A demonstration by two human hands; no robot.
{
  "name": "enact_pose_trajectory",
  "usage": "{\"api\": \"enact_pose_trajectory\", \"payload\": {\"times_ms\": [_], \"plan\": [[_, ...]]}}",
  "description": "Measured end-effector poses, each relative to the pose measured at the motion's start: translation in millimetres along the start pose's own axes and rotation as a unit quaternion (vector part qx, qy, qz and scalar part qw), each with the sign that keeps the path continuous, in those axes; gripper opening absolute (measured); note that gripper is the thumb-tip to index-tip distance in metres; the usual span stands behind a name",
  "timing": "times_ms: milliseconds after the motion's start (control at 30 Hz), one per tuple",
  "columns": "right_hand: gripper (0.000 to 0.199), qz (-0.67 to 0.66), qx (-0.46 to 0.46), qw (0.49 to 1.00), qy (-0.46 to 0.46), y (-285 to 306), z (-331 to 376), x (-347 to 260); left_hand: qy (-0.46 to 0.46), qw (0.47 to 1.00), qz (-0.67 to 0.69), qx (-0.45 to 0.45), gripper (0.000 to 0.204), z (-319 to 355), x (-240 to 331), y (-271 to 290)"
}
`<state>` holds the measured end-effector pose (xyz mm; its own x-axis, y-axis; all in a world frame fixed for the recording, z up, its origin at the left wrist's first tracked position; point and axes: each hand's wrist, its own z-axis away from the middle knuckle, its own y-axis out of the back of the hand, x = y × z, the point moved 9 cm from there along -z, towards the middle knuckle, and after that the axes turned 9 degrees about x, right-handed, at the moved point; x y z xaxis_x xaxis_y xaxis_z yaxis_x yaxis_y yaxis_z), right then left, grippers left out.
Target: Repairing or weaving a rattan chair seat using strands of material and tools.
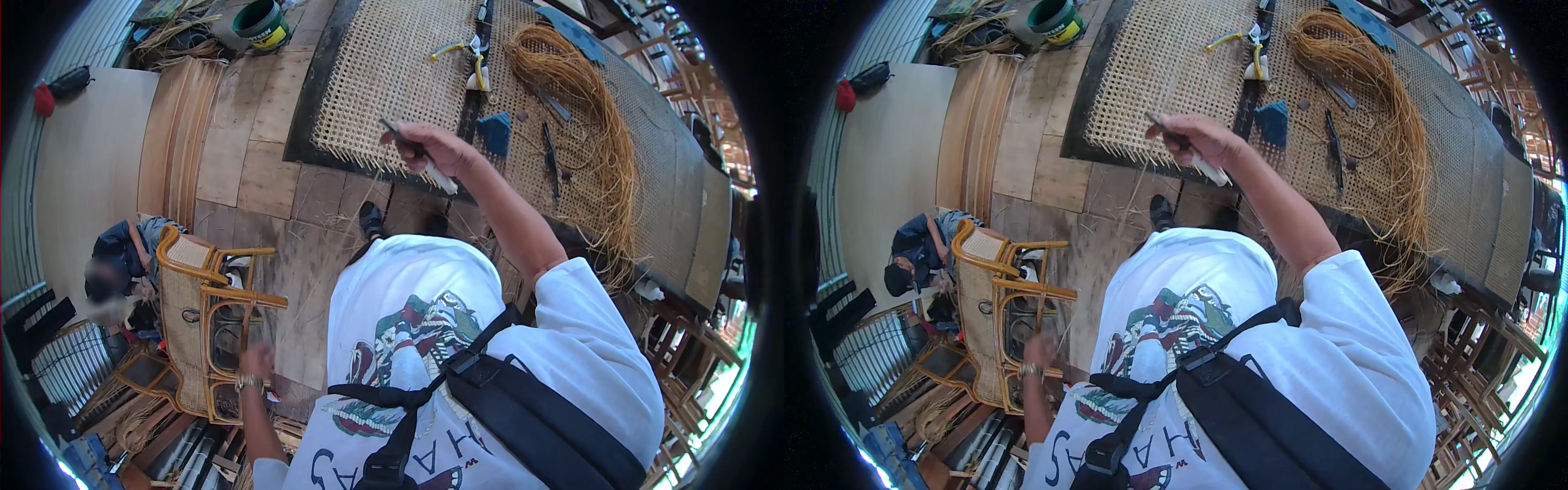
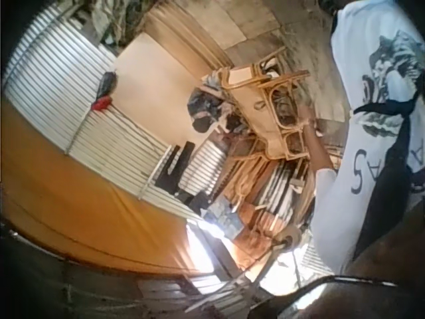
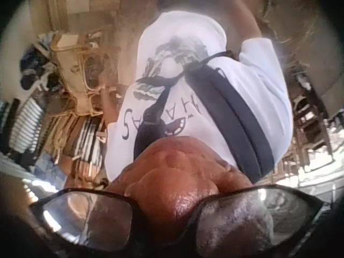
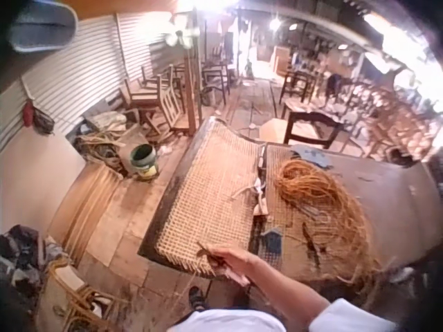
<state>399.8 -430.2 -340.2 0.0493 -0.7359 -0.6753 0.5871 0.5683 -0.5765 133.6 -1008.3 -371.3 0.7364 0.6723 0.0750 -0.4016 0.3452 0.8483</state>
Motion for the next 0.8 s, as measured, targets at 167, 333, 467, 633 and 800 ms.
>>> {"api": "enact_pose_trajectory", "payload": {"times_ms": [167,333,467,633,800], "plan": [[0.044,-0.019,0.006,0.999,-0.028,-31.6,17.6,50.7,-0.035,0.921,0.381,0.066,0.046,-128.7,257.3,110.1],[0.049,-0.073,0.041,0.995,-0.046,-39.2,34.5,74.3,-0.163,0.817,0.553,-0.033,0.032,-172.8,416.5,95.6],[0.046,-0.023,0.123,0.992,-0.008,-5.7,50.2,63.9,-0.133,0.807,0.565,-0.114,0.026,-165.3,438.1,79.6],[0.043,-0.079,0.226,0.97,0.037,54.7,78.6,43.5,-0.127,0.827,0.516,-0.186,0.027,-115.8,409.6,111.9],[0.041,-0.118,0.384,0.905,0.14,162.0,144.8,-5.8,0.002,0.865,0.472,-0.169,0.023,-92.6,270.3,108.8]]}}
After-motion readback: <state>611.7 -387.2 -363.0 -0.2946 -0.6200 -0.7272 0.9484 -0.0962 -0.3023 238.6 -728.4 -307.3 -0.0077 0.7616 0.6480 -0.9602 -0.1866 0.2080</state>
